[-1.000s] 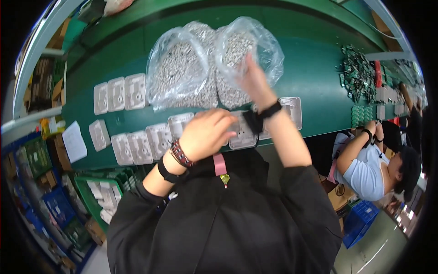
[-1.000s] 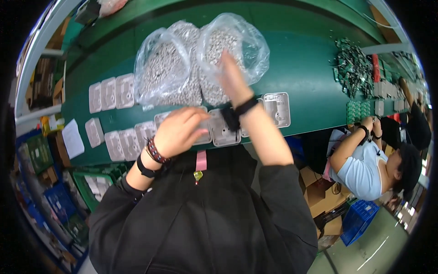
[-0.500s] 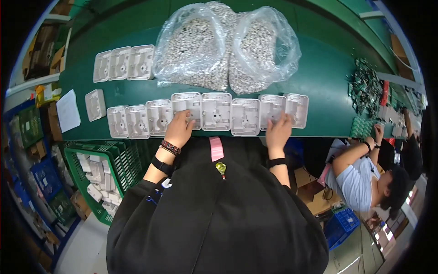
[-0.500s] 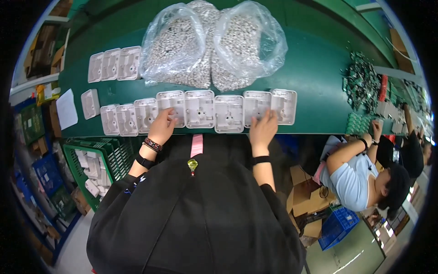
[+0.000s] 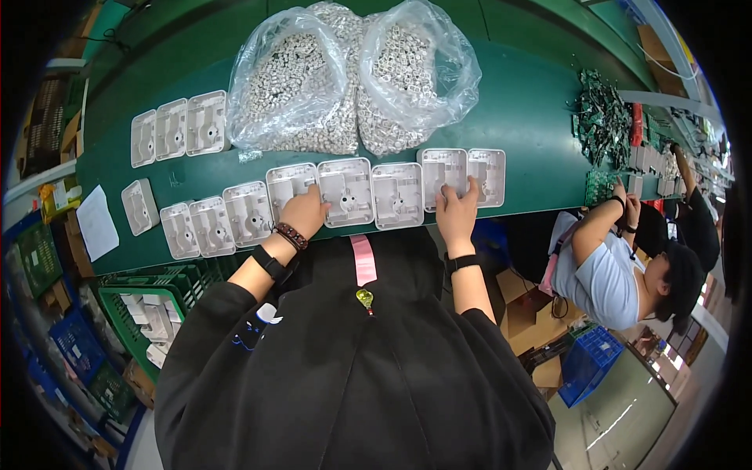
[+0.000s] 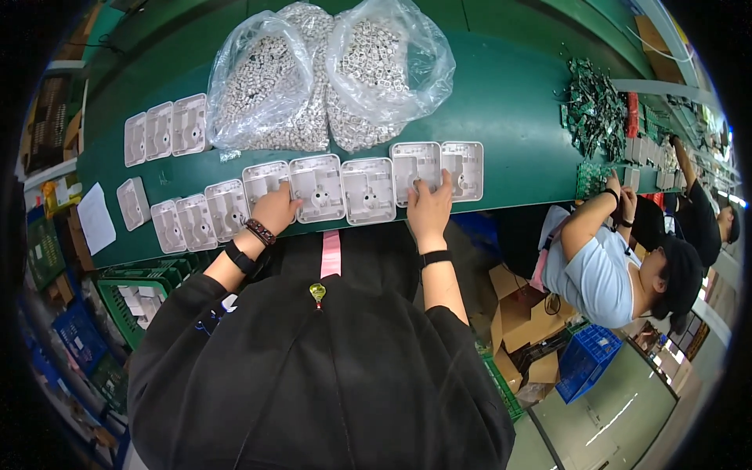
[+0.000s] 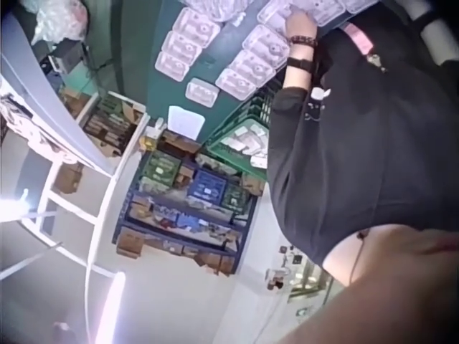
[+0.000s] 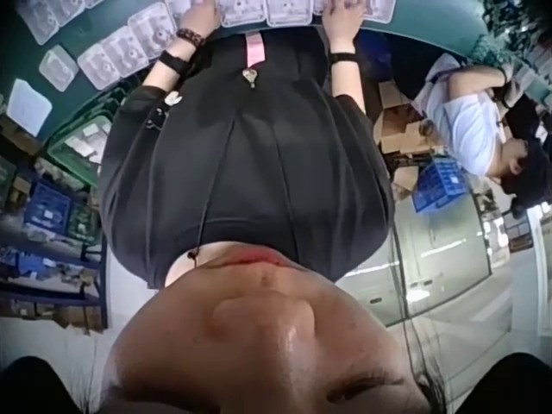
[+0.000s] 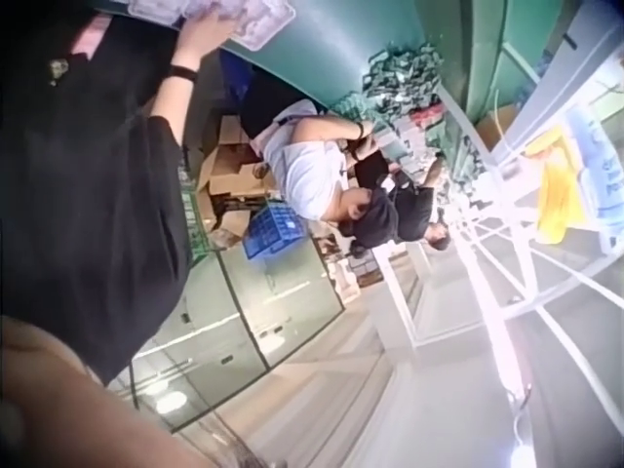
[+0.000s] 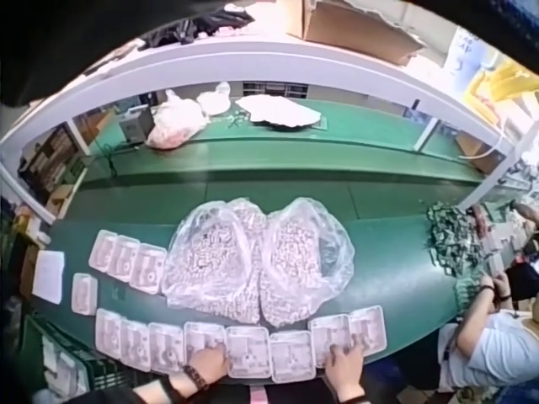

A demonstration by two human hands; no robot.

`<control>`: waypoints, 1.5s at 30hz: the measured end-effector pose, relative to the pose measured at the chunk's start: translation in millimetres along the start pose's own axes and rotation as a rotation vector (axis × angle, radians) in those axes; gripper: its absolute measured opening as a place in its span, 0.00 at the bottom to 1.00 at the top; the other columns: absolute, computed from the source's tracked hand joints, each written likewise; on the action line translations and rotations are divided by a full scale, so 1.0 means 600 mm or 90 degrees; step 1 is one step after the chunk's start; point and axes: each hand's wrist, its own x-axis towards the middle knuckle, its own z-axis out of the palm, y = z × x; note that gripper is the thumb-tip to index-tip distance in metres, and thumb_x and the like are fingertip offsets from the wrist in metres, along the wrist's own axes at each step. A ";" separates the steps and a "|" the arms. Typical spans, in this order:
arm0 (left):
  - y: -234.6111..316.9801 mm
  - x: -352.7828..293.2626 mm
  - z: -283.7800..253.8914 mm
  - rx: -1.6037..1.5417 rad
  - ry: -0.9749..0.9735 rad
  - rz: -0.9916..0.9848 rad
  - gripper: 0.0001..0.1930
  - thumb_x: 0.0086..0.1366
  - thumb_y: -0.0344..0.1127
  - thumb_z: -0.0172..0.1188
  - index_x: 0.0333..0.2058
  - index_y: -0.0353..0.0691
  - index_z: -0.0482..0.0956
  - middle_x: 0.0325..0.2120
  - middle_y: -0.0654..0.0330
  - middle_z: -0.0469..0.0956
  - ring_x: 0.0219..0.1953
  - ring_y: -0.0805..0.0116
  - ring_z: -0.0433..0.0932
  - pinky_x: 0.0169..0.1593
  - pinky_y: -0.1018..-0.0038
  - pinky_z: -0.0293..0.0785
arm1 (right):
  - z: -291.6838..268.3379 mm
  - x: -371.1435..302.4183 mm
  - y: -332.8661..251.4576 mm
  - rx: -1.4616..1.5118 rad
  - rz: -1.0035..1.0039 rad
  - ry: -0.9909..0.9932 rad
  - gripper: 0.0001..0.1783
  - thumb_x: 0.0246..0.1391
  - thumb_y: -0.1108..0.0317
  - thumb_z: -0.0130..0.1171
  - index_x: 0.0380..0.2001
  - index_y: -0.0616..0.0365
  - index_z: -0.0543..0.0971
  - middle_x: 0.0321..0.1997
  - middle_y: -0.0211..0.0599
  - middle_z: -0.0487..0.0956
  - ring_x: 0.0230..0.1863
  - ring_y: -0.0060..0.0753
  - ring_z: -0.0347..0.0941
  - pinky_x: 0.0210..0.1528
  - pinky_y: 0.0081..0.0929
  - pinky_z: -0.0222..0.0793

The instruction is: The person assembles electrical boxes by inserting small white components from bags into plastic housings. They arrange the housings in rows on the table to install the parts and then stack the completed boxes into a green plastic crate.

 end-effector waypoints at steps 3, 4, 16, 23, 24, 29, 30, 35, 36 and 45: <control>0.014 -0.002 0.011 0.000 0.011 0.006 0.17 0.53 0.42 0.56 0.31 0.33 0.65 0.17 0.44 0.73 0.23 0.45 0.73 0.26 0.55 0.68 | -0.014 -0.016 0.011 0.058 -0.031 -0.008 0.28 0.36 0.56 0.63 0.42 0.55 0.71 0.55 0.52 0.56 0.55 0.60 0.52 0.52 0.56 0.49; 0.024 0.000 0.015 0.002 0.000 0.000 0.17 0.53 0.41 0.57 0.31 0.33 0.65 0.17 0.44 0.73 0.23 0.45 0.74 0.27 0.56 0.69 | -0.019 -0.016 0.010 0.019 -0.019 -0.020 0.29 0.34 0.55 0.64 0.41 0.57 0.70 0.55 0.52 0.56 0.55 0.61 0.51 0.53 0.56 0.48; 0.298 0.098 0.129 -0.187 -0.123 -0.036 0.18 0.53 0.41 0.56 0.32 0.30 0.65 0.19 0.43 0.74 0.25 0.46 0.74 0.28 0.58 0.70 | -0.119 0.194 0.287 -0.045 -0.092 -0.050 0.31 0.23 0.55 0.65 0.35 0.61 0.71 0.46 0.41 0.64 0.51 0.60 0.52 0.53 0.53 0.48; 0.461 0.242 0.125 -0.296 -0.031 0.053 0.20 0.55 0.45 0.55 0.33 0.29 0.65 0.20 0.44 0.74 0.25 0.46 0.74 0.29 0.57 0.70 | -0.150 0.411 0.428 -0.079 -0.199 -0.029 0.32 0.20 0.54 0.65 0.36 0.55 0.73 0.43 0.33 0.68 0.48 0.55 0.57 0.50 0.46 0.55; 0.472 0.262 0.113 -0.245 -0.030 0.035 0.21 0.55 0.45 0.55 0.32 0.29 0.65 0.19 0.44 0.74 0.25 0.46 0.74 0.29 0.58 0.70 | -0.149 0.426 0.434 -0.074 -0.203 -0.032 0.32 0.20 0.54 0.65 0.36 0.55 0.73 0.43 0.33 0.68 0.48 0.55 0.57 0.50 0.46 0.55; 0.488 0.307 0.076 -0.117 -0.038 -0.028 0.21 0.56 0.47 0.54 0.32 0.29 0.65 0.21 0.47 0.75 0.26 0.48 0.75 0.29 0.59 0.70 | -0.144 0.467 0.434 -0.094 -0.199 0.018 0.30 0.21 0.55 0.66 0.34 0.54 0.72 0.44 0.29 0.67 0.47 0.49 0.58 0.49 0.43 0.57; 0.487 0.310 0.073 -0.105 -0.045 -0.036 0.21 0.56 0.47 0.53 0.32 0.30 0.65 0.21 0.49 0.75 0.26 0.49 0.75 0.30 0.60 0.70 | -0.144 0.468 0.432 -0.099 -0.190 0.020 0.30 0.21 0.54 0.66 0.34 0.54 0.72 0.44 0.29 0.67 0.47 0.49 0.58 0.49 0.43 0.57; 0.485 0.317 0.071 -0.111 -0.024 -0.037 0.23 0.57 0.50 0.51 0.31 0.29 0.66 0.20 0.48 0.75 0.25 0.48 0.75 0.29 0.59 0.70 | -0.140 0.470 0.433 -0.112 -0.201 0.029 0.30 0.22 0.52 0.65 0.35 0.53 0.72 0.44 0.29 0.67 0.47 0.49 0.58 0.49 0.43 0.57; 0.485 0.323 0.070 -0.090 -0.006 -0.052 0.24 0.57 0.51 0.50 0.30 0.29 0.66 0.20 0.48 0.75 0.25 0.48 0.75 0.29 0.59 0.70 | -0.138 0.469 0.431 -0.112 -0.201 0.030 0.30 0.22 0.52 0.65 0.35 0.53 0.72 0.44 0.29 0.67 0.47 0.49 0.58 0.49 0.43 0.57; 0.460 0.324 0.059 0.033 0.029 -0.045 0.24 0.57 0.53 0.49 0.30 0.32 0.71 0.18 0.48 0.75 0.23 0.49 0.75 0.26 0.60 0.70 | -0.130 0.449 0.412 -0.134 -0.181 0.019 0.31 0.23 0.51 0.65 0.35 0.54 0.72 0.44 0.32 0.67 0.48 0.53 0.57 0.49 0.46 0.56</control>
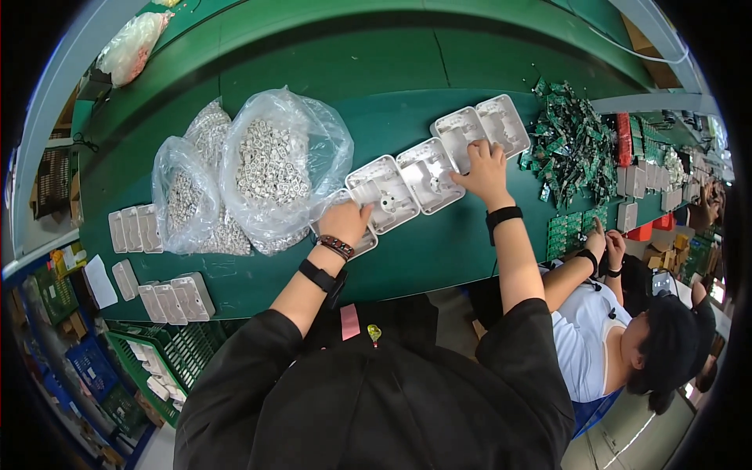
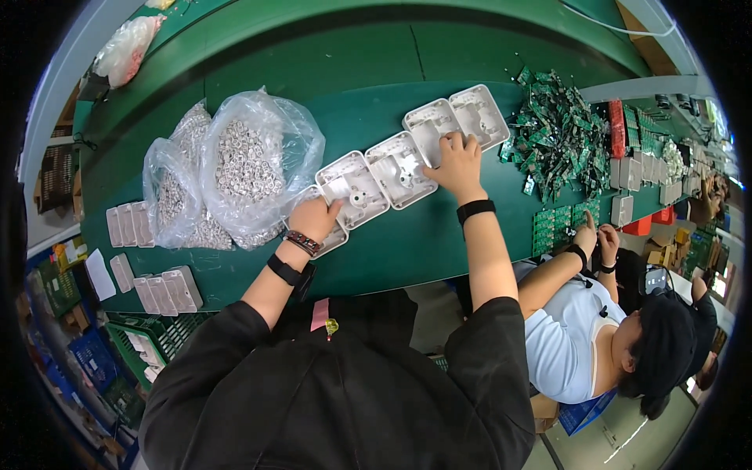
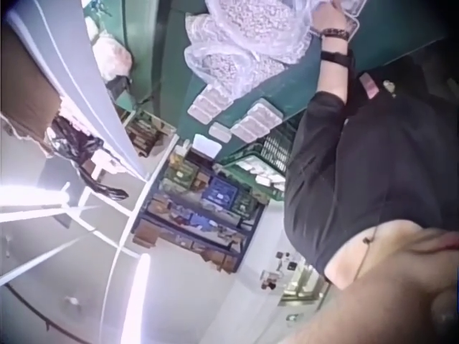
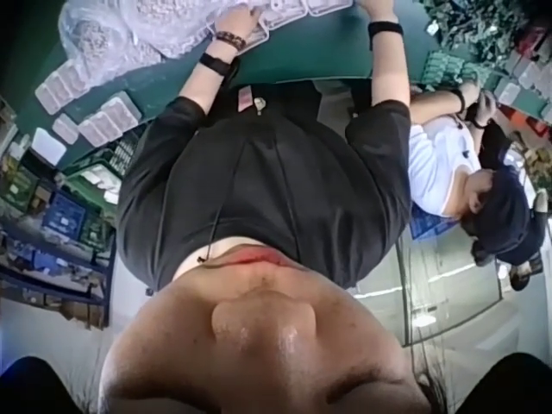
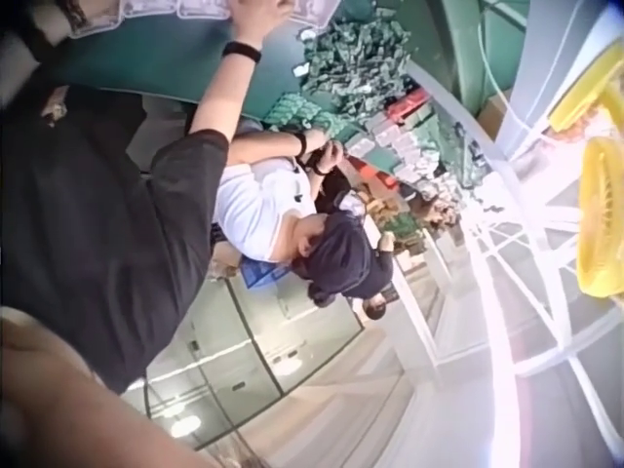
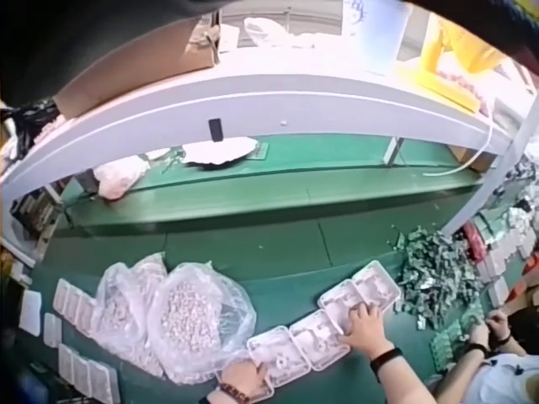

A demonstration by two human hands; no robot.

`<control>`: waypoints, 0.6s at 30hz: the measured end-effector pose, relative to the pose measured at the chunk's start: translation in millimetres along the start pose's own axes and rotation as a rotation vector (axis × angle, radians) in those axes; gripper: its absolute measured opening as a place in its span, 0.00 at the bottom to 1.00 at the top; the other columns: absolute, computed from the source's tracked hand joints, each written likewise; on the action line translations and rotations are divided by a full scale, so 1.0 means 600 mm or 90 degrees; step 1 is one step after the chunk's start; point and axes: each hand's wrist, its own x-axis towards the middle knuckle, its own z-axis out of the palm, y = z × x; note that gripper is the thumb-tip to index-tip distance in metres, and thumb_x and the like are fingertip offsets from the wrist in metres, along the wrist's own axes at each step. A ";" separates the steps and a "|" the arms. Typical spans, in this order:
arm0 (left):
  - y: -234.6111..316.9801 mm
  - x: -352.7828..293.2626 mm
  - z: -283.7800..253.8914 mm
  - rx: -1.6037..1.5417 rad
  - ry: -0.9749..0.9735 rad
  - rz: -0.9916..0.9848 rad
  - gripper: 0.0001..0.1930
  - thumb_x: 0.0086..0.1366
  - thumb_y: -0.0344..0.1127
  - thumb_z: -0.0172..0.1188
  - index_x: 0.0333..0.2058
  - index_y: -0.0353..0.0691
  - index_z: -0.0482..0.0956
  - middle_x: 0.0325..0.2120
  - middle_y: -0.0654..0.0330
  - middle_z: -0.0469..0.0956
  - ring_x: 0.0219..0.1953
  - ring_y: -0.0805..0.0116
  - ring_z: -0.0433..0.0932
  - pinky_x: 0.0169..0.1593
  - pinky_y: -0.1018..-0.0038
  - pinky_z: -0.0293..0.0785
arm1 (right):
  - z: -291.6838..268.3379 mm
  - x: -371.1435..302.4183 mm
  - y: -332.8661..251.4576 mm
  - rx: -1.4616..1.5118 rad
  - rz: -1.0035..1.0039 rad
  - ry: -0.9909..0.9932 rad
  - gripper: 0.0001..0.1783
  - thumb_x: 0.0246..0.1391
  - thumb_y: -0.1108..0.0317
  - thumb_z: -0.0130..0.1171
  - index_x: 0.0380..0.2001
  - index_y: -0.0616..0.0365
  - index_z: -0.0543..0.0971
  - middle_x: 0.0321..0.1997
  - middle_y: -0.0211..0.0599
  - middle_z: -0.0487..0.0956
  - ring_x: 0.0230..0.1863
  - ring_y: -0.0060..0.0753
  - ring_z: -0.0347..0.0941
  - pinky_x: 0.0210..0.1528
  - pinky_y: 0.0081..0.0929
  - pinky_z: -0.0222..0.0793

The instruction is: The person assembles electrical boxes by inserting small white components from bags into plastic housings. They arrange the housings in rows on the table to install the parts and then stack the completed boxes into a green plastic crate.

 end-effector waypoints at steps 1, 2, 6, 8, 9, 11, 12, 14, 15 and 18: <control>0.002 -0.002 -0.005 0.032 0.004 0.023 0.23 0.56 0.53 0.50 0.30 0.33 0.72 0.18 0.48 0.75 0.22 0.49 0.75 0.25 0.60 0.70 | 0.003 -0.007 -0.005 0.003 0.019 0.010 0.31 0.23 0.50 0.64 0.34 0.54 0.73 0.43 0.32 0.67 0.48 0.54 0.57 0.49 0.47 0.56; 0.008 -0.008 -0.020 0.027 0.008 0.021 0.23 0.56 0.53 0.50 0.30 0.33 0.72 0.18 0.48 0.75 0.22 0.49 0.75 0.25 0.60 0.70 | 0.005 -0.012 -0.014 0.001 0.031 0.016 0.30 0.23 0.50 0.64 0.34 0.55 0.74 0.42 0.33 0.68 0.48 0.55 0.57 0.49 0.48 0.55; 0.032 -0.026 -0.071 0.023 -0.014 -0.080 0.21 0.55 0.50 0.52 0.32 0.34 0.72 0.24 0.49 0.76 0.29 0.52 0.76 0.31 0.62 0.70 | 0.010 -0.027 -0.037 0.006 0.078 0.029 0.31 0.23 0.49 0.64 0.34 0.55 0.74 0.43 0.33 0.67 0.48 0.55 0.57 0.50 0.48 0.54; 0.067 -0.042 -0.056 0.008 0.098 0.120 0.25 0.52 0.50 0.56 0.40 0.34 0.70 0.41 0.47 0.71 0.46 0.53 0.68 0.47 0.58 0.63 | 0.012 -0.029 -0.041 0.015 0.073 0.035 0.31 0.23 0.49 0.63 0.34 0.55 0.74 0.43 0.34 0.67 0.48 0.55 0.57 0.50 0.48 0.54; 0.082 -0.048 -0.031 0.010 0.099 0.119 0.25 0.52 0.50 0.56 0.40 0.34 0.70 0.41 0.47 0.71 0.46 0.53 0.68 0.47 0.58 0.63 | 0.011 -0.033 -0.037 0.016 0.077 0.038 0.31 0.23 0.49 0.63 0.34 0.55 0.74 0.43 0.34 0.67 0.48 0.55 0.57 0.50 0.48 0.53; 0.097 -0.042 0.024 0.003 0.231 0.181 0.30 0.50 0.47 0.58 0.47 0.33 0.65 0.48 0.48 0.65 0.56 0.45 0.55 0.53 0.56 0.53 | 0.012 -0.024 -0.034 0.018 0.075 0.050 0.31 0.23 0.49 0.63 0.34 0.55 0.74 0.43 0.34 0.67 0.48 0.55 0.56 0.50 0.48 0.53; 0.102 -0.036 0.032 0.002 0.232 0.185 0.30 0.50 0.47 0.58 0.47 0.33 0.65 0.48 0.48 0.65 0.56 0.45 0.55 0.53 0.56 0.53 | 0.014 -0.026 -0.035 0.021 0.086 0.048 0.31 0.23 0.49 0.63 0.34 0.55 0.74 0.43 0.34 0.67 0.48 0.55 0.56 0.50 0.48 0.52; 0.111 -0.031 0.046 -0.019 0.261 0.172 0.32 0.50 0.47 0.58 0.50 0.33 0.62 0.49 0.48 0.64 0.57 0.42 0.50 0.55 0.54 0.50 | 0.016 -0.031 -0.042 0.027 0.108 0.038 0.31 0.23 0.49 0.63 0.34 0.56 0.74 0.43 0.34 0.67 0.49 0.55 0.56 0.51 0.49 0.51; 0.114 -0.031 0.051 -0.029 0.272 0.164 0.33 0.50 0.46 0.58 0.51 0.33 0.61 0.49 0.47 0.63 0.58 0.41 0.48 0.56 0.54 0.48 | 0.015 -0.029 -0.045 0.026 0.111 0.035 0.31 0.23 0.49 0.63 0.34 0.56 0.74 0.43 0.34 0.67 0.49 0.55 0.56 0.51 0.49 0.51; 0.117 0.011 0.040 -0.086 0.300 0.169 0.31 0.49 0.43 0.59 0.50 0.34 0.62 0.49 0.49 0.64 0.58 0.41 0.48 0.56 0.53 0.48 | 0.012 -0.014 -0.050 0.050 0.188 -0.009 0.33 0.26 0.47 0.62 0.37 0.55 0.72 0.46 0.34 0.65 0.51 0.54 0.54 0.53 0.48 0.49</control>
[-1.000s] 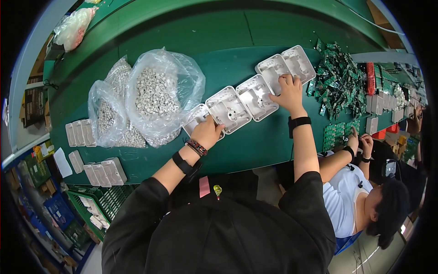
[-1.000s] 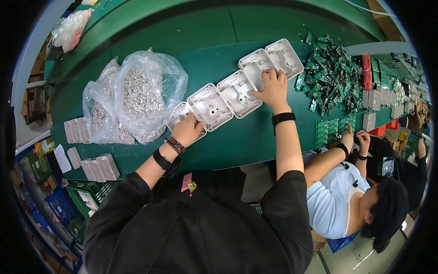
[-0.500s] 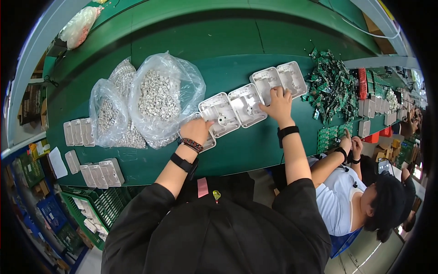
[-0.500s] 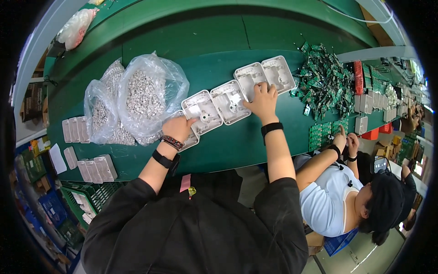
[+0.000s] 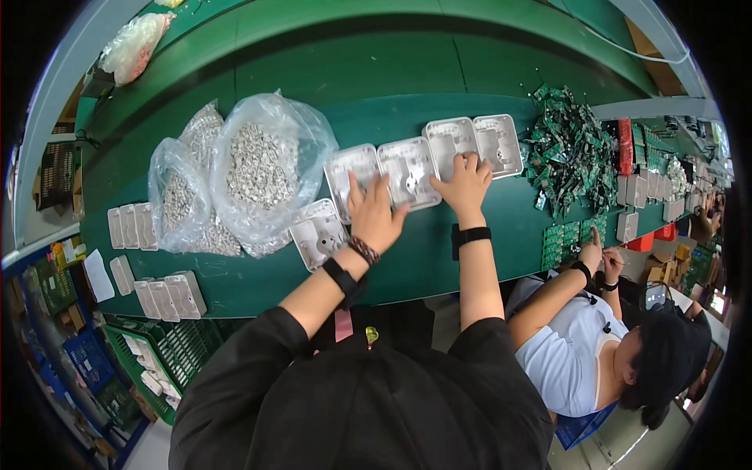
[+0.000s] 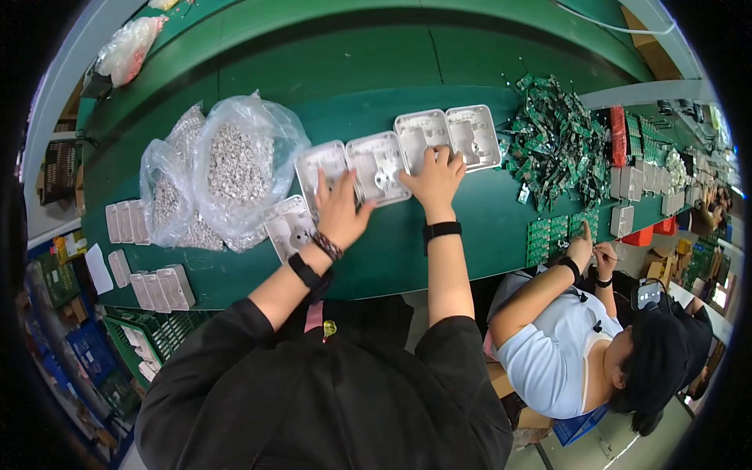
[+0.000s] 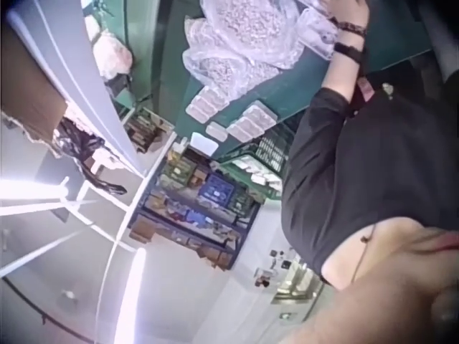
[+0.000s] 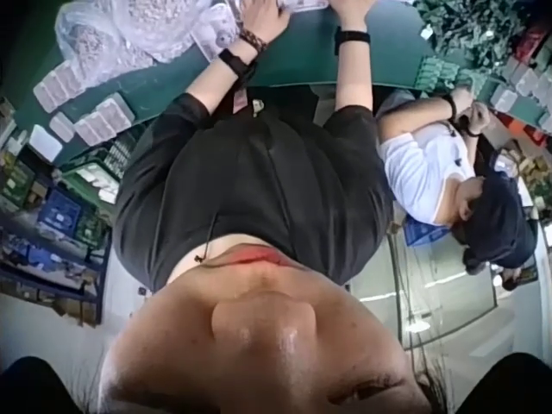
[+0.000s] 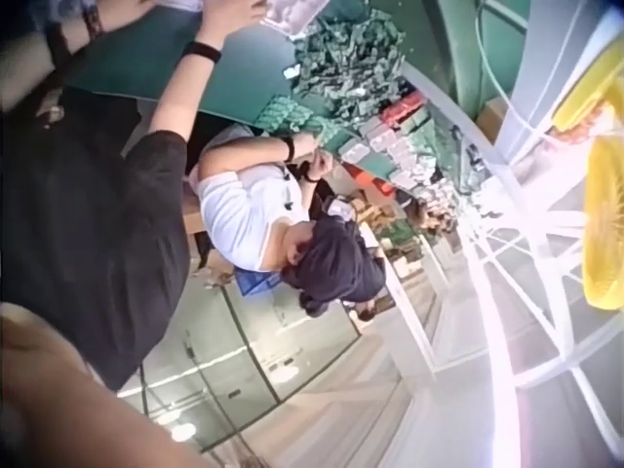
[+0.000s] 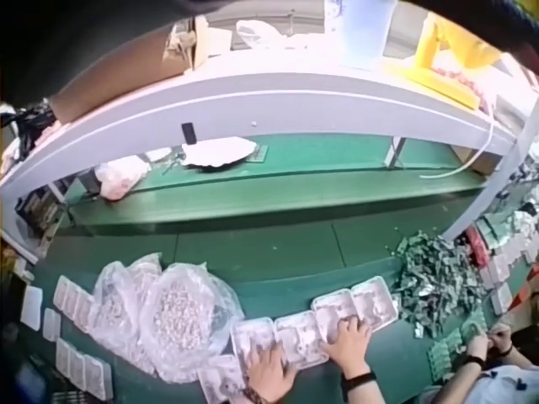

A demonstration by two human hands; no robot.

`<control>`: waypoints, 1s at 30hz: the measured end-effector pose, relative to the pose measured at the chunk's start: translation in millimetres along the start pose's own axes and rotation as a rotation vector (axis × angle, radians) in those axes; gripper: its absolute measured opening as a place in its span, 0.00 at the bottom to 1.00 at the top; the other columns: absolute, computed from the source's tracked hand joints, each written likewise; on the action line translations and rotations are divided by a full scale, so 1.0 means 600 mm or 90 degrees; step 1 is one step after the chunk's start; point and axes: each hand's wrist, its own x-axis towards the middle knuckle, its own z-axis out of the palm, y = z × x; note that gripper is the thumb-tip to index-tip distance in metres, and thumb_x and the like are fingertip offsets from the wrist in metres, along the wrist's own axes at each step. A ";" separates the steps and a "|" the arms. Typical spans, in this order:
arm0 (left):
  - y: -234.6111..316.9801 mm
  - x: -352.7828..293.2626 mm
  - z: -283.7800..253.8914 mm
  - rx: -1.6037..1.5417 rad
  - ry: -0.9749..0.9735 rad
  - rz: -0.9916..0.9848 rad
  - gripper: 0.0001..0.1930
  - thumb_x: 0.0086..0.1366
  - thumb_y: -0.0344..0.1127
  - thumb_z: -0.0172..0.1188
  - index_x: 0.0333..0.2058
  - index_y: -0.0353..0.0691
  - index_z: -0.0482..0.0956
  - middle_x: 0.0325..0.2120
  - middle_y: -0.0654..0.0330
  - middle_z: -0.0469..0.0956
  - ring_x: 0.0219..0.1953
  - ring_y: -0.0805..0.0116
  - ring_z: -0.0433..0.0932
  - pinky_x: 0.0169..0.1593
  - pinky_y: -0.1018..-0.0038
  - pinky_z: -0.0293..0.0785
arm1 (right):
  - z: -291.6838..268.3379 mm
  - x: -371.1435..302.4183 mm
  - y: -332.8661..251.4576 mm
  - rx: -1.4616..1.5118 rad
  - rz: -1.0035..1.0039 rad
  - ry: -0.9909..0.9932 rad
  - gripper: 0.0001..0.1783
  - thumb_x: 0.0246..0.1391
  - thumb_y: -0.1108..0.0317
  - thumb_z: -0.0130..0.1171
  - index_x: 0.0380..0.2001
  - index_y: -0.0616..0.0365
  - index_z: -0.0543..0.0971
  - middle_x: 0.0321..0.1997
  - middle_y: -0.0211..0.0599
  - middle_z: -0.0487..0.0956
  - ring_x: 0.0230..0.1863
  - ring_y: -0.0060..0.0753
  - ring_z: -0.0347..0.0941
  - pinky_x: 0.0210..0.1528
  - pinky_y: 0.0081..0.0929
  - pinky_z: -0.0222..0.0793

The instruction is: The person assembles electrical boxes by inserting small white components from bags into plastic housings. They arrange the housings in rows on the table to install the parts and then stack the completed boxes into a green plastic crate.

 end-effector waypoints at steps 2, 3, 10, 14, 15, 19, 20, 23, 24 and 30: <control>-0.012 0.046 0.002 -0.028 0.024 -0.006 0.30 0.49 0.42 0.59 0.50 0.34 0.63 0.49 0.50 0.65 0.58 0.41 0.47 0.56 0.53 0.48 | 0.008 0.014 -0.010 -0.021 0.043 0.006 0.34 0.27 0.46 0.62 0.38 0.56 0.72 0.47 0.35 0.65 0.51 0.54 0.53 0.53 0.49 0.48; -0.028 0.068 0.001 -0.029 0.014 0.010 0.30 0.48 0.40 0.59 0.49 0.35 0.63 0.48 0.50 0.65 0.58 0.41 0.47 0.56 0.53 0.48 | 0.017 0.023 -0.022 -0.035 0.080 0.013 0.34 0.27 0.45 0.61 0.39 0.56 0.72 0.48 0.36 0.64 0.51 0.55 0.53 0.54 0.49 0.47; -0.048 0.115 -0.017 -0.051 -0.016 0.064 0.28 0.45 0.36 0.60 0.47 0.40 0.66 0.49 0.50 0.64 0.58 0.43 0.50 0.57 0.53 0.50 | 0.046 0.046 -0.018 -0.076 0.125 0.051 0.38 0.28 0.37 0.60 0.39 0.54 0.72 0.49 0.43 0.64 0.50 0.61 0.55 0.50 0.51 0.53; -0.087 0.033 -0.085 -0.136 0.077 0.103 0.24 0.46 0.36 0.59 0.44 0.41 0.68 0.49 0.49 0.62 0.57 0.46 0.52 0.55 0.54 0.52 | 0.051 0.032 0.010 -0.150 -0.054 0.200 0.34 0.26 0.40 0.64 0.35 0.52 0.75 0.42 0.45 0.71 0.45 0.50 0.63 0.43 0.46 0.60; -0.107 0.009 -0.116 -0.115 0.094 0.078 0.24 0.46 0.36 0.59 0.44 0.41 0.68 0.49 0.49 0.62 0.57 0.46 0.52 0.55 0.54 0.52 | 0.044 0.023 0.019 -0.164 -0.025 0.218 0.34 0.26 0.39 0.64 0.34 0.50 0.75 0.41 0.45 0.71 0.43 0.50 0.64 0.42 0.47 0.61; -0.248 -0.146 -0.254 -0.017 0.190 -0.030 0.19 0.45 0.35 0.59 0.39 0.42 0.71 0.45 0.50 0.66 0.51 0.49 0.61 0.51 0.56 0.57 | 0.016 -0.049 -0.030 -0.111 0.029 0.248 0.27 0.36 0.44 0.62 0.35 0.51 0.75 0.41 0.44 0.70 0.45 0.46 0.64 0.43 0.42 0.60; -0.296 -0.188 -0.298 0.066 0.219 -0.116 0.18 0.45 0.34 0.59 0.38 0.42 0.72 0.43 0.51 0.68 0.48 0.50 0.64 0.49 0.56 0.59 | 0.013 -0.075 -0.064 -0.089 0.028 0.240 0.25 0.39 0.48 0.61 0.37 0.53 0.74 0.41 0.45 0.70 0.45 0.47 0.63 0.44 0.41 0.60; -0.496 -0.321 -0.413 0.210 0.296 -0.285 0.17 0.44 0.34 0.59 0.36 0.40 0.74 0.37 0.49 0.72 0.43 0.51 0.68 0.46 0.60 0.63 | 0.051 -0.153 -0.156 0.081 -0.080 0.109 0.23 0.44 0.58 0.59 0.43 0.59 0.69 0.42 0.49 0.68 0.45 0.51 0.62 0.46 0.41 0.58; -0.571 -0.383 -0.441 0.256 0.282 -0.415 0.17 0.44 0.36 0.58 0.36 0.38 0.74 0.36 0.48 0.72 0.43 0.51 0.68 0.46 0.60 0.64 | 0.052 -0.191 -0.216 0.124 -0.140 0.070 0.25 0.45 0.61 0.58 0.45 0.61 0.67 0.43 0.50 0.67 0.45 0.51 0.61 0.47 0.41 0.57; -0.814 -0.528 -0.516 0.365 0.225 -0.774 0.27 0.48 0.48 0.56 0.45 0.40 0.68 0.42 0.50 0.70 0.46 0.52 0.68 0.49 0.60 0.64 | 0.082 -0.255 -0.316 0.180 -0.035 0.049 0.28 0.44 0.72 0.53 0.51 0.65 0.61 0.46 0.55 0.63 0.46 0.54 0.60 0.50 0.40 0.56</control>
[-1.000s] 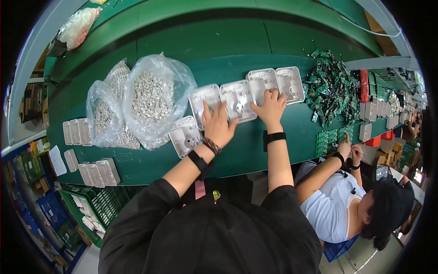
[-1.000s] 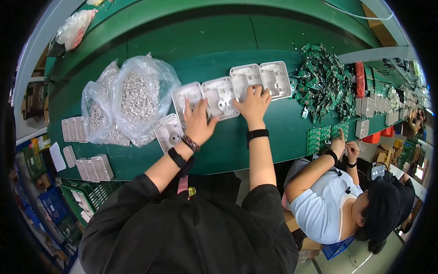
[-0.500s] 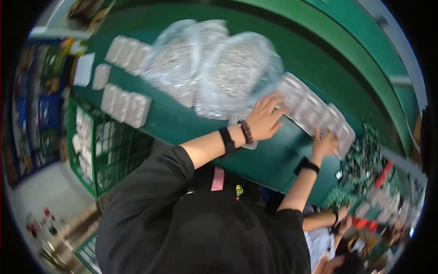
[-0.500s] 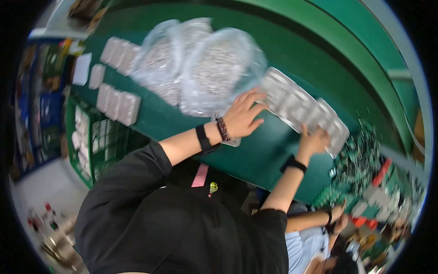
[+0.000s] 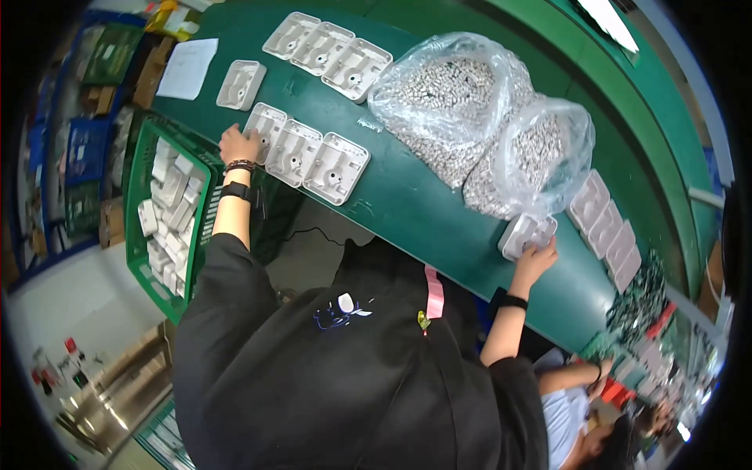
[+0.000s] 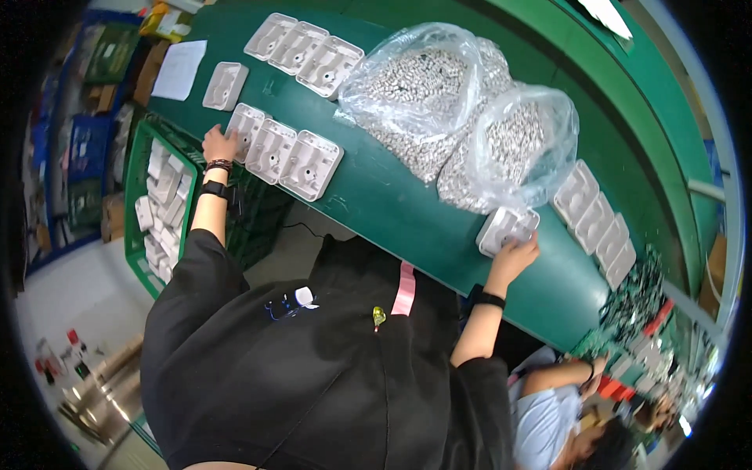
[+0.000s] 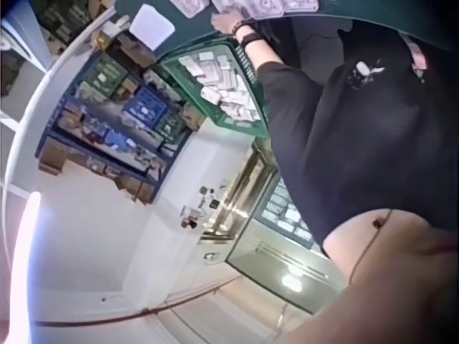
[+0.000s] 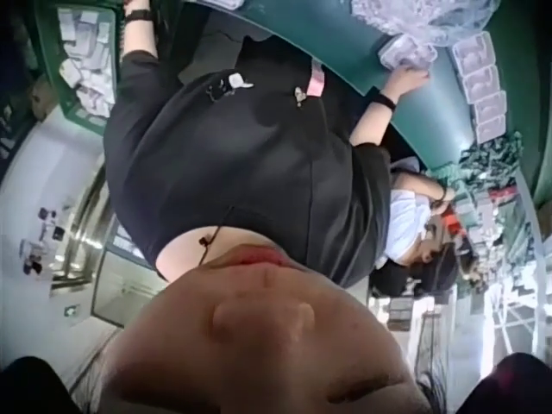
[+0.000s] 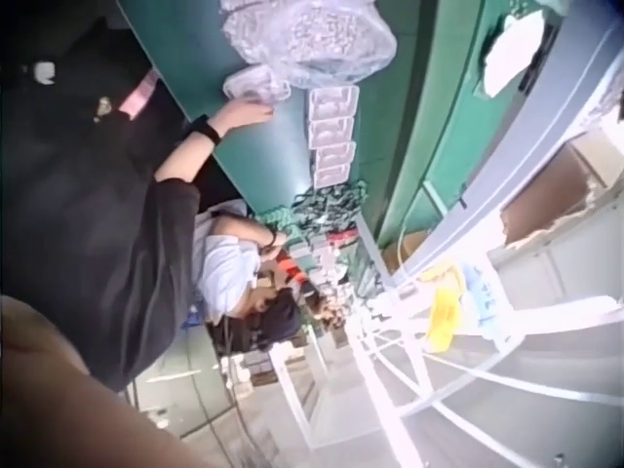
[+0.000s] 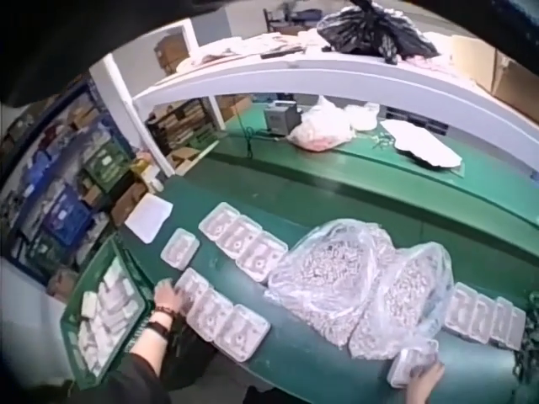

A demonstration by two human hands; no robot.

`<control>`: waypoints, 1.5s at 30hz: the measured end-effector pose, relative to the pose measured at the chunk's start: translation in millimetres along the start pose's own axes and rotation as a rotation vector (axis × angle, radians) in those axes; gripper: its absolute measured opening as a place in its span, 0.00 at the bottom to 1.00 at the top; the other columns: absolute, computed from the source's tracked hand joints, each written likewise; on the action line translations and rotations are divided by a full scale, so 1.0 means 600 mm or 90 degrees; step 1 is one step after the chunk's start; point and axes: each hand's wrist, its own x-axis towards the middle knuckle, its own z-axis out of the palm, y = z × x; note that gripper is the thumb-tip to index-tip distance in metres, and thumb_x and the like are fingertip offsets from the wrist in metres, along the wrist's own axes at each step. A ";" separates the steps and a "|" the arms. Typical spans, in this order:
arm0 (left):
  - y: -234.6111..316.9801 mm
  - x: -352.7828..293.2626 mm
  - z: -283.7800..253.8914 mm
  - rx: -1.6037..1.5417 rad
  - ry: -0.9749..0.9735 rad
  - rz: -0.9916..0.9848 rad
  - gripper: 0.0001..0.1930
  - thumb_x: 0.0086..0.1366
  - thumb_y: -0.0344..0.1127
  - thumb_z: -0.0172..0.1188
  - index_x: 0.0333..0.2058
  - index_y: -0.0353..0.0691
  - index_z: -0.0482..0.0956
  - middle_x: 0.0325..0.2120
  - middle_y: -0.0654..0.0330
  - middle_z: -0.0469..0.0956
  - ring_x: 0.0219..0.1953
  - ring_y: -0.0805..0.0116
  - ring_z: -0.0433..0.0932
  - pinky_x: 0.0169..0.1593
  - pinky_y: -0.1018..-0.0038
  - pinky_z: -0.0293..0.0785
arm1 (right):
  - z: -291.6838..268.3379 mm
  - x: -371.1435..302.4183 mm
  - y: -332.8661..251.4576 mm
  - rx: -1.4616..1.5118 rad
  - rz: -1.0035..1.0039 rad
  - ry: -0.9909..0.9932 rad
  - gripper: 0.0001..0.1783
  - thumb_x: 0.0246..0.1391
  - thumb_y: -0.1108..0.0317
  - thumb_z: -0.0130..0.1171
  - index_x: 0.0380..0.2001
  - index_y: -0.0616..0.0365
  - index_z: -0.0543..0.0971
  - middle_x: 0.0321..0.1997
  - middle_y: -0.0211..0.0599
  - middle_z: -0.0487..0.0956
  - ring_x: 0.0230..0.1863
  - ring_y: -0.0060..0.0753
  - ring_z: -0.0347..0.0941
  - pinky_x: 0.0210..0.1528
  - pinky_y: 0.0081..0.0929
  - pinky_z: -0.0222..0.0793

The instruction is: The person assembles electrical boxes by inserting small white components from bags into plastic housings. They arrange the housings in rows on the table to install the parts and then stack the completed boxes into a green plastic crate.

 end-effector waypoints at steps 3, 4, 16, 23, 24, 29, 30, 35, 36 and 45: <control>-0.005 0.035 0.023 -0.005 -0.148 -0.043 0.30 0.50 0.53 0.54 0.49 0.42 0.66 0.47 0.51 0.68 0.50 0.51 0.66 0.51 0.60 0.63 | 0.000 -0.024 -0.008 -0.041 0.041 0.017 0.28 0.42 0.79 0.47 0.51 0.66 0.60 0.45 0.56 0.63 0.47 0.56 0.60 0.51 0.40 0.56; -0.037 0.052 0.049 -0.080 -0.157 -0.042 0.30 0.51 0.52 0.53 0.50 0.42 0.65 0.48 0.51 0.67 0.50 0.51 0.66 0.51 0.60 0.63 | 0.005 -0.033 -0.010 -0.031 0.028 0.016 0.28 0.41 0.82 0.44 0.51 0.66 0.60 0.44 0.56 0.63 0.47 0.57 0.59 0.51 0.40 0.56; 0.006 -0.037 0.056 -0.174 -0.177 0.002 0.26 0.58 0.50 0.44 0.50 0.38 0.63 0.46 0.49 0.68 0.47 0.48 0.66 0.48 0.56 0.62 | -0.019 -0.171 -0.115 0.035 0.082 -0.108 0.31 0.40 0.82 0.46 0.52 0.68 0.56 0.47 0.54 0.62 0.50 0.55 0.59 0.52 0.37 0.58; 0.078 -0.141 0.027 -0.194 -0.223 0.084 0.28 0.58 0.51 0.45 0.50 0.35 0.61 0.45 0.46 0.67 0.48 0.47 0.65 0.48 0.55 0.62 | -0.015 -0.183 -0.164 0.070 0.025 -0.195 0.31 0.40 0.81 0.47 0.52 0.66 0.56 0.45 0.53 0.64 0.47 0.55 0.62 0.48 0.37 0.61; 0.087 -0.151 0.024 -0.195 -0.236 0.098 0.29 0.58 0.52 0.45 0.51 0.34 0.61 0.45 0.46 0.66 0.48 0.47 0.65 0.48 0.55 0.62 | -0.013 -0.181 -0.172 0.079 0.020 -0.216 0.31 0.40 0.81 0.48 0.52 0.65 0.56 0.45 0.53 0.64 0.46 0.56 0.62 0.47 0.37 0.62; 0.121 -0.203 0.017 -0.146 -0.260 0.172 0.33 0.57 0.54 0.47 0.51 0.32 0.59 0.45 0.43 0.66 0.48 0.45 0.65 0.47 0.55 0.62 | -0.012 -0.181 -0.156 0.069 -0.022 -0.253 0.31 0.41 0.78 0.49 0.52 0.61 0.57 0.43 0.52 0.64 0.42 0.56 0.64 0.41 0.38 0.65; 0.126 -0.212 0.017 -0.148 -0.266 0.160 0.34 0.56 0.54 0.48 0.51 0.30 0.58 0.45 0.42 0.66 0.48 0.45 0.65 0.47 0.55 0.62 | -0.015 -0.178 -0.149 0.066 -0.016 -0.247 0.31 0.41 0.78 0.49 0.52 0.61 0.57 0.43 0.52 0.64 0.42 0.56 0.64 0.41 0.38 0.65; 0.155 -0.275 0.008 -0.125 -0.256 0.234 0.37 0.54 0.55 0.51 0.48 0.23 0.58 0.41 0.37 0.67 0.44 0.42 0.67 0.47 0.58 0.64 | -0.052 -0.162 -0.089 0.110 0.013 -0.211 0.31 0.43 0.72 0.53 0.53 0.61 0.57 0.41 0.50 0.64 0.41 0.55 0.65 0.38 0.39 0.66; 0.168 -0.296 -0.002 -0.127 -0.257 0.244 0.37 0.54 0.55 0.51 0.48 0.23 0.58 0.41 0.37 0.67 0.44 0.42 0.67 0.47 0.58 0.64 | -0.061 -0.157 -0.072 0.109 0.049 -0.202 0.31 0.43 0.70 0.54 0.52 0.61 0.58 0.40 0.50 0.63 0.41 0.55 0.64 0.38 0.40 0.65; 0.392 -0.544 -0.008 -0.244 -0.628 0.645 0.32 0.53 0.52 0.53 0.42 0.23 0.64 0.39 0.35 0.67 0.43 0.42 0.67 0.46 0.60 0.65 | -0.155 -0.015 0.263 -0.071 0.197 0.049 0.31 0.44 0.59 0.57 0.51 0.60 0.62 0.40 0.50 0.63 0.42 0.54 0.62 0.43 0.42 0.62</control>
